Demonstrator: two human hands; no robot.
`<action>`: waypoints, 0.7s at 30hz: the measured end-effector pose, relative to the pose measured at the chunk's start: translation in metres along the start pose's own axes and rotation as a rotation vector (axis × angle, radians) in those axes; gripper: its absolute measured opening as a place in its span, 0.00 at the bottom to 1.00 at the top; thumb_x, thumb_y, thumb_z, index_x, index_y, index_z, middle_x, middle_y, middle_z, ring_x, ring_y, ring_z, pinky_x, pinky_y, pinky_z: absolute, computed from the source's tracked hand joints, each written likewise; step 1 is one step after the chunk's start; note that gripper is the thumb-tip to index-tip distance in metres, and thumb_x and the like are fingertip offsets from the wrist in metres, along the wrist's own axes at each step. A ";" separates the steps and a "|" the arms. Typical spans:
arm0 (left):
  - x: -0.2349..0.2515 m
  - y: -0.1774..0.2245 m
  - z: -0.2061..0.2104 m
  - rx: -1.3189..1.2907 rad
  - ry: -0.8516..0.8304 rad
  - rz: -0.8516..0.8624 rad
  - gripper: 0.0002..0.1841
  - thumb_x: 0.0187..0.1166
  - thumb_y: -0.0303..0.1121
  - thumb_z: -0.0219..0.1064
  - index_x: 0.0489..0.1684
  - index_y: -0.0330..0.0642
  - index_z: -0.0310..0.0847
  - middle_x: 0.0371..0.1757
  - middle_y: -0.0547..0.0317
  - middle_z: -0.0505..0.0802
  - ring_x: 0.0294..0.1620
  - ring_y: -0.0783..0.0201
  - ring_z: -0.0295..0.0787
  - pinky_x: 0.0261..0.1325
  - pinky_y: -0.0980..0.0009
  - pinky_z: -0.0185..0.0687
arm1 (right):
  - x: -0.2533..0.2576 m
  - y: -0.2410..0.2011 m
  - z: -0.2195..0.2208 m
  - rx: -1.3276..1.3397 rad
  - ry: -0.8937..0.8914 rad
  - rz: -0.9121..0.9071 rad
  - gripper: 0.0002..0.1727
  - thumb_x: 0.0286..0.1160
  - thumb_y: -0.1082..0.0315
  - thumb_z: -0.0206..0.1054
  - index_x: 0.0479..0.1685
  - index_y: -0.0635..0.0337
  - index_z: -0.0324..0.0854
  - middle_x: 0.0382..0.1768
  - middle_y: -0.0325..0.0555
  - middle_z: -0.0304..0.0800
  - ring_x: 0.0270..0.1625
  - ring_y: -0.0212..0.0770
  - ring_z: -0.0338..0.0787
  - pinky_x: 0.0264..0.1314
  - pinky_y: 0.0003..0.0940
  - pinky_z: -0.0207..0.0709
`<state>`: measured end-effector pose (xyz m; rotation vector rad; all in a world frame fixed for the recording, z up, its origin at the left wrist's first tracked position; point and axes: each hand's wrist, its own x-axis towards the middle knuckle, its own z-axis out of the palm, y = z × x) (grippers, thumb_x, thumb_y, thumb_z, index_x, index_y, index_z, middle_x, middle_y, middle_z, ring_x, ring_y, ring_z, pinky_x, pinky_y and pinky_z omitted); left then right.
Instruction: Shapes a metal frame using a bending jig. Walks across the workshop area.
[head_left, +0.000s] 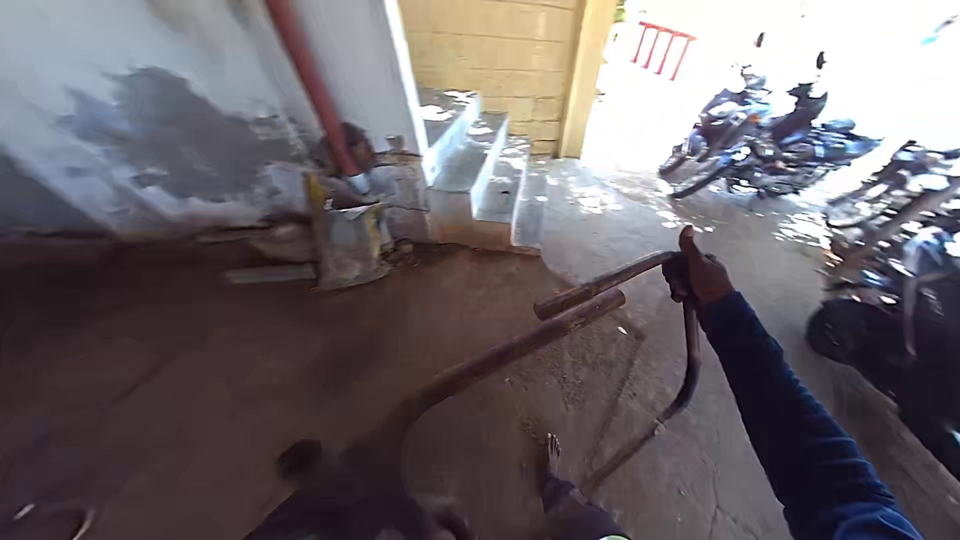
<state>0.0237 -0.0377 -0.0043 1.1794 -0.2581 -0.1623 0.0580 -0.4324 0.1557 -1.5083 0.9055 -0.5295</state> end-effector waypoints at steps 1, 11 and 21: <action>0.010 -0.021 -0.006 0.124 -0.025 0.133 0.18 0.90 0.54 0.57 0.52 0.50 0.84 0.39 0.70 0.94 0.37 0.76 0.91 0.42 0.75 0.90 | -0.002 0.004 -0.023 0.134 0.158 -0.055 0.33 0.94 0.43 0.45 0.16 0.50 0.69 0.07 0.31 0.66 0.07 0.27 0.63 0.10 0.23 0.62; 0.008 0.014 0.168 -0.671 -0.034 -0.035 0.48 0.63 0.79 0.63 0.71 0.46 0.79 0.58 0.44 0.94 0.62 0.46 0.92 0.64 0.44 0.88 | -0.074 0.127 -0.145 0.641 -0.004 -0.799 0.28 0.73 0.42 0.72 0.68 0.46 0.80 0.73 0.37 0.82 0.75 0.41 0.81 0.76 0.46 0.78; -0.049 -0.101 0.208 -0.496 0.438 -0.157 0.42 0.75 0.81 0.35 0.51 0.56 0.80 0.38 0.61 0.93 0.43 0.57 0.94 0.54 0.47 0.90 | -0.034 0.269 -0.150 0.722 -0.368 0.007 0.34 0.77 0.72 0.65 0.85 0.58 0.61 0.72 0.58 0.84 0.63 0.58 0.92 0.63 0.56 0.89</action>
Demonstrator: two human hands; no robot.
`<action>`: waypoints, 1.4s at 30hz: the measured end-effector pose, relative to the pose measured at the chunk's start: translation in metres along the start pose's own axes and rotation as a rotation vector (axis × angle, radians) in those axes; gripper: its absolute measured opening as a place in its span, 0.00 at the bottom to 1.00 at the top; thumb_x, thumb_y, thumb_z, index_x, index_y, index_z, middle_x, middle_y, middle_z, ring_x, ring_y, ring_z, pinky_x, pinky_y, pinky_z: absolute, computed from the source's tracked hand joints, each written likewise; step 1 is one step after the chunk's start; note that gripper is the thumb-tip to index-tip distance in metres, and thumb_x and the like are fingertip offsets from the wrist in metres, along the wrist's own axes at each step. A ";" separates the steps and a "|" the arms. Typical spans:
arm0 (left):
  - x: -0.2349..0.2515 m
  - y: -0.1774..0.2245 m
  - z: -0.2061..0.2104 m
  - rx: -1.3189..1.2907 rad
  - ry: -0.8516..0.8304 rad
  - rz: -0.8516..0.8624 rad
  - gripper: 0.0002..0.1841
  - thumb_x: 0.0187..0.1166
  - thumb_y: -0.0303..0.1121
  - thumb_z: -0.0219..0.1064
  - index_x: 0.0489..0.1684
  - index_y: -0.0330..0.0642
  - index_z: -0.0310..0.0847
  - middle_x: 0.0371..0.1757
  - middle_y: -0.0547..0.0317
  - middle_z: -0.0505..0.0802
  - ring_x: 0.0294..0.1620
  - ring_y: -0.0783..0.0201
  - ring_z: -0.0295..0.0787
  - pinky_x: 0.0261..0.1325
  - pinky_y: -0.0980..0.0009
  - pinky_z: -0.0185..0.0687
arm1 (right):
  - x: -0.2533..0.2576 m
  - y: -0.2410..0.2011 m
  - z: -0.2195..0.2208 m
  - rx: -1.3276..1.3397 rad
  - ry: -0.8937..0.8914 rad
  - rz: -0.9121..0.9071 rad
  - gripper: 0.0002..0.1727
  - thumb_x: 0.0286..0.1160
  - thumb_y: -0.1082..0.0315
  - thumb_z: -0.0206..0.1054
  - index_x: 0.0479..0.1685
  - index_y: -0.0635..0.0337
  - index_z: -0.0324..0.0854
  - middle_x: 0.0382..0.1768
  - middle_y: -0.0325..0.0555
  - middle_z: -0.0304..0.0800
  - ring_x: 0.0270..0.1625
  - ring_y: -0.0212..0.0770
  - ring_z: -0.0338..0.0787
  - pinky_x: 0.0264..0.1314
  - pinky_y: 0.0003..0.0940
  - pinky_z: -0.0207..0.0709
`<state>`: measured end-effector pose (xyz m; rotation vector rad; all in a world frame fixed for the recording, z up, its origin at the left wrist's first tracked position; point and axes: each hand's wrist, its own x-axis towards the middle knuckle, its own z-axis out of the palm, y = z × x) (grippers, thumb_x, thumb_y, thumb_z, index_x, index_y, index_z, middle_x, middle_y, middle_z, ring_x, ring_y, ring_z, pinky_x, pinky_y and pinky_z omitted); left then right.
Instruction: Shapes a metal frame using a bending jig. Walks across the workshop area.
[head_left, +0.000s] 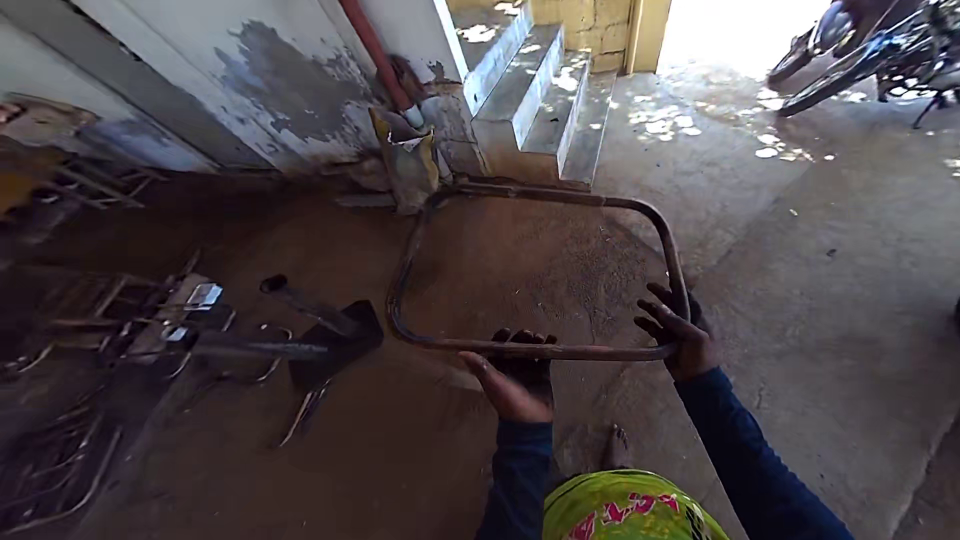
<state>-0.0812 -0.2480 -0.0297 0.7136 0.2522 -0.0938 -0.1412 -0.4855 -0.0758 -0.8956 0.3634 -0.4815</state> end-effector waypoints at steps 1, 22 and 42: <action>-0.011 -0.002 -0.001 -0.030 0.008 0.042 0.42 0.73 0.83 0.37 0.47 0.57 0.82 0.35 0.63 0.92 0.40 0.58 0.93 0.52 0.49 0.90 | -0.002 -0.007 -0.003 -0.052 -0.016 0.064 0.32 0.78 0.69 0.66 0.83 0.58 0.65 0.63 0.56 0.89 0.55 0.55 0.95 0.56 0.56 0.91; -0.080 -0.008 -0.023 -0.096 0.449 0.121 0.15 0.87 0.43 0.62 0.26 0.53 0.72 0.17 0.68 0.75 0.19 0.66 0.77 0.37 0.63 0.87 | -0.062 0.026 0.001 -0.431 0.062 -0.018 0.23 0.86 0.44 0.62 0.54 0.57 0.78 0.18 0.41 0.76 0.14 0.39 0.79 0.19 0.39 0.83; -0.130 -0.035 -0.272 -0.235 0.740 0.139 0.10 0.84 0.31 0.60 0.29 0.48 0.71 0.17 0.66 0.75 0.14 0.68 0.74 0.25 0.71 0.82 | -0.249 0.063 -0.185 -0.710 0.393 0.558 0.56 0.79 0.20 0.25 0.72 0.62 0.75 0.47 0.60 0.92 0.39 0.56 0.94 0.39 0.54 0.87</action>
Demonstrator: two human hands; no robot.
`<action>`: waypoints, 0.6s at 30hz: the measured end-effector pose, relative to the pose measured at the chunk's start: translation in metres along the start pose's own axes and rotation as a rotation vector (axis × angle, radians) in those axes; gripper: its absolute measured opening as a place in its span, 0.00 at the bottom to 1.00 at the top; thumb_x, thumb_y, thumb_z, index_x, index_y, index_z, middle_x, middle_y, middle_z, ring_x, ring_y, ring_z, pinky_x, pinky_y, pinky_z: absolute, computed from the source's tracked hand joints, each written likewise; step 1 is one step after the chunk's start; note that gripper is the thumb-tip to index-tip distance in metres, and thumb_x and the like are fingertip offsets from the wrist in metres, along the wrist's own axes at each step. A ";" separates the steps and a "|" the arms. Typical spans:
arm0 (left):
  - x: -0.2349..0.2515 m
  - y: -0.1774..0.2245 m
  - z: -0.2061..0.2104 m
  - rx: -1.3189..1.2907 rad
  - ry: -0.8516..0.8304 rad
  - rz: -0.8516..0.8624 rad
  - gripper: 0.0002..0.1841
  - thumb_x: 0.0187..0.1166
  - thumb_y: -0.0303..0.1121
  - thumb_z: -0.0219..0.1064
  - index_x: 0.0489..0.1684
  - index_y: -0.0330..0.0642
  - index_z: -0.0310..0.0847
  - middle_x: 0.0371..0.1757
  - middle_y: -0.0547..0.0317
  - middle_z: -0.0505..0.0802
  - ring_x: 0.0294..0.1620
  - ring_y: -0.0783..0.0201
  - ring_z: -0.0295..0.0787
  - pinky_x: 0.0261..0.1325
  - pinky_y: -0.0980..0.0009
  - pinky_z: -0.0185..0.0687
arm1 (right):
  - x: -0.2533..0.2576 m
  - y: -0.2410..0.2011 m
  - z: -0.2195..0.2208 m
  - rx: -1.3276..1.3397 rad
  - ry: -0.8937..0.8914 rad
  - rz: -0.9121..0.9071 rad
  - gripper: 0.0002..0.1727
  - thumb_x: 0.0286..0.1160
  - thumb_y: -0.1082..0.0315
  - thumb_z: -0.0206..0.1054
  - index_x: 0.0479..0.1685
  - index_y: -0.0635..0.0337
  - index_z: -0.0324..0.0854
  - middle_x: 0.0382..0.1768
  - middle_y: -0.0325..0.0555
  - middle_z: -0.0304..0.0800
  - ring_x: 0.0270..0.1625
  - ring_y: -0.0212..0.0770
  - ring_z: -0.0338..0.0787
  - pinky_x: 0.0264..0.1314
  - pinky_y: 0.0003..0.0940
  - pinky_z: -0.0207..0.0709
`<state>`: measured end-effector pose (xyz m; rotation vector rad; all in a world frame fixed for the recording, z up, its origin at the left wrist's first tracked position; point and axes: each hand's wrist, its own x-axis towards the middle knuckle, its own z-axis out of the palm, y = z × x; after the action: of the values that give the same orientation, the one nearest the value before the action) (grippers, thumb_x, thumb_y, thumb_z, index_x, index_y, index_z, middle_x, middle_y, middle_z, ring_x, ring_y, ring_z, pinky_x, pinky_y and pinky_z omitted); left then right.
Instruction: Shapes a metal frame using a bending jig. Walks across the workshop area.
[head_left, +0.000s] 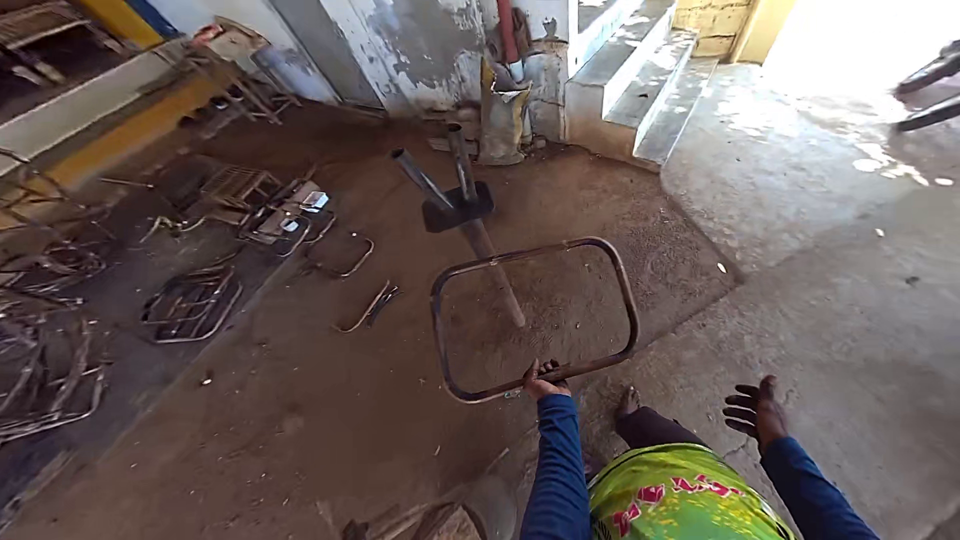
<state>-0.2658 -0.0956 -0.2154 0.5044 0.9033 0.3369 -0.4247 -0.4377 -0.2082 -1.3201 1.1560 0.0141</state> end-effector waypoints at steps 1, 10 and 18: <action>-0.002 0.004 -0.004 0.002 0.006 0.003 0.10 0.85 0.32 0.59 0.29 0.49 0.71 0.17 0.67 0.74 0.14 0.68 0.74 0.26 0.71 0.82 | -0.002 -0.004 0.003 -0.021 -0.016 0.003 0.56 0.80 0.21 0.25 0.71 0.63 0.76 0.47 0.60 0.92 0.40 0.56 0.93 0.40 0.54 0.86; -0.017 0.093 -0.022 -0.075 0.400 0.201 0.03 0.80 0.24 0.60 0.37 0.41 0.71 0.21 0.58 0.73 0.13 0.65 0.68 0.19 0.70 0.77 | 0.008 -0.063 0.106 -0.367 -0.391 -0.198 0.50 0.88 0.28 0.28 0.60 0.65 0.82 0.38 0.56 0.93 0.34 0.52 0.94 0.34 0.48 0.88; -0.058 0.163 -0.196 0.866 0.693 0.650 0.19 0.67 0.29 0.78 0.53 0.29 0.85 0.40 0.41 0.93 0.43 0.47 0.91 0.54 0.45 0.86 | 0.000 -0.082 0.262 -0.668 -0.885 -0.515 0.38 0.95 0.42 0.38 0.52 0.68 0.84 0.27 0.49 0.91 0.25 0.44 0.92 0.26 0.41 0.89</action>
<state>-0.4700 0.0656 -0.1893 1.5577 1.5492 0.7373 -0.2079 -0.2699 -0.1957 -1.8767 0.0177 0.5907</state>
